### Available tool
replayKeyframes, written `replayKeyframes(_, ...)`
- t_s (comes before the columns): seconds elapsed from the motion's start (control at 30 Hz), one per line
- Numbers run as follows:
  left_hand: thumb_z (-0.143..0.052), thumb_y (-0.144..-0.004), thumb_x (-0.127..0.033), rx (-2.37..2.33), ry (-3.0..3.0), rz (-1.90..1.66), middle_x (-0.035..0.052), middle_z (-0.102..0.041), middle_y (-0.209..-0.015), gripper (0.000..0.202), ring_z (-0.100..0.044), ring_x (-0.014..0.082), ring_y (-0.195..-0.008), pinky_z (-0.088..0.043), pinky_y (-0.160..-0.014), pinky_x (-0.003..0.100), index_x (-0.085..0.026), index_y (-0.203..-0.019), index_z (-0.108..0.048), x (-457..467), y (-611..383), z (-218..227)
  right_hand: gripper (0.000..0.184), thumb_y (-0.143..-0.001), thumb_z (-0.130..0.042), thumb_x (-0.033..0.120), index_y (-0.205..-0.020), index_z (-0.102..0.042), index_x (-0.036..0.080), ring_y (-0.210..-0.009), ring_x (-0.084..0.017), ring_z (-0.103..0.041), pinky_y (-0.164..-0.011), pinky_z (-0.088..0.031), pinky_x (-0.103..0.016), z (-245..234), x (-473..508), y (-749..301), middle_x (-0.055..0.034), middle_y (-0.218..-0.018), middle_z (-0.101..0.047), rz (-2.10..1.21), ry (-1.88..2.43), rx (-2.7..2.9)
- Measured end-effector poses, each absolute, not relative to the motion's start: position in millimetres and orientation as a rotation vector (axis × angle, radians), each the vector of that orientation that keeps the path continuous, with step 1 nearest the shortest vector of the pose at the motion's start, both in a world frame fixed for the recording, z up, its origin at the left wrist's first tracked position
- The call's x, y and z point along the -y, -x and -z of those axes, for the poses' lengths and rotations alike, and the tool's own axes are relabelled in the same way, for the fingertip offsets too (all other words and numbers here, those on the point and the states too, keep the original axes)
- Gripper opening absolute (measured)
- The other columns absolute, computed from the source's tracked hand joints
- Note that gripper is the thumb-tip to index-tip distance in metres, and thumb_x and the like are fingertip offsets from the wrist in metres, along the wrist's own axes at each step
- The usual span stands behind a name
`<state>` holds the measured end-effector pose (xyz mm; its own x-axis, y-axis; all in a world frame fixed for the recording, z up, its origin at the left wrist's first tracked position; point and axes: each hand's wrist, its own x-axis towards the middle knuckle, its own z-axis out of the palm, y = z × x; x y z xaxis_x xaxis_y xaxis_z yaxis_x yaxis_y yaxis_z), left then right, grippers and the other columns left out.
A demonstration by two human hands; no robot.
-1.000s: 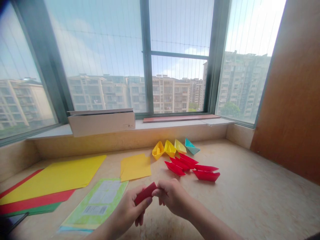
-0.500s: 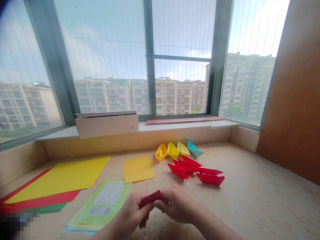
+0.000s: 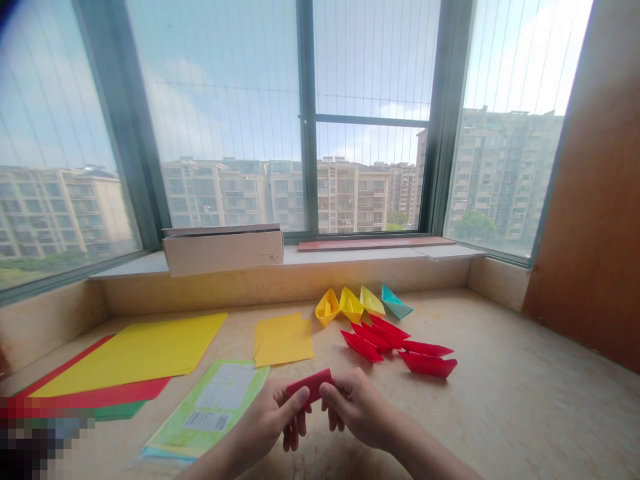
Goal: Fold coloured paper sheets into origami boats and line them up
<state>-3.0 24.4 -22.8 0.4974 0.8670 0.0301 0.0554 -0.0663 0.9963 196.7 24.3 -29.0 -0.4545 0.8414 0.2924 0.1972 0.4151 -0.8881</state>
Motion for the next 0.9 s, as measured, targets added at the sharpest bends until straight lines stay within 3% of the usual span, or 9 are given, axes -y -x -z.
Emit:
replayKeyframes(0.23, -0.057, -0.083, -0.07, -0.862, -1.587, -0.799, -0.0006, -0.053, -0.041, 0.056, -0.043, 0.0091, -0.033, -0.026, -0.038, 0.02, -0.015, -0.069, -0.058, -29, 7, 27, 0.043, -0.094, -0.056, 0.055, -0.093, -0.07, 0.014, -0.058, -0.011, -0.058, -0.048, -0.046, -0.02, 22, -21, -193, -0.0044, -0.077, -0.065, -1.226, 0.735, 1.883)
replayKeyframes(0.43, -0.053, -0.085, -0.07, -0.84, -1.578, -0.849, -0.0008, -0.053, -0.042, 0.057, -0.045, 0.0094, -0.033, -0.026, -0.036, 0.018, -0.015, -0.074, -0.057, -25, 5, 27, 0.046, -0.094, -0.056, 0.055, -0.083, -0.068, 0.012, -0.049, -0.011, -0.056, -0.042, -0.043, -0.019, 25, -22, -189, -0.0003, -0.06, -0.058, -1.233, 0.776, 1.787)
replayKeyframes(0.7, -0.04, -0.089, -0.074, -0.866, -1.597, -0.913, -0.0006, -0.054, -0.047, 0.064, -0.048, 0.0094, -0.037, -0.032, -0.038, 0.018, -0.013, -0.081, -0.058, -20, 2, 24, 0.048, -0.093, -0.056, 0.057, -0.087, -0.07, 0.011, -0.05, -0.011, -0.059, -0.044, -0.046, -0.021, 25, -21, -188, -0.0037, -0.067, -0.063, -1.261, 0.767, 1.748)
replayKeyframes(0.9, -0.04, -0.091, -0.071, -0.908, -1.702, -0.859, 0.0006, -0.053, -0.045, 0.064, -0.045, 0.0087, -0.037, -0.032, -0.04, 0.019, -0.014, -0.071, -0.058, -16, 3, 17, 0.055, -0.086, -0.061, 0.065, -0.079, -0.069, 0.011, -0.049, -0.014, -0.061, -0.046, -0.046, -0.024, 25, -23, -190, -0.0071, -0.064, -0.068, -1.249, 0.864, 1.662)
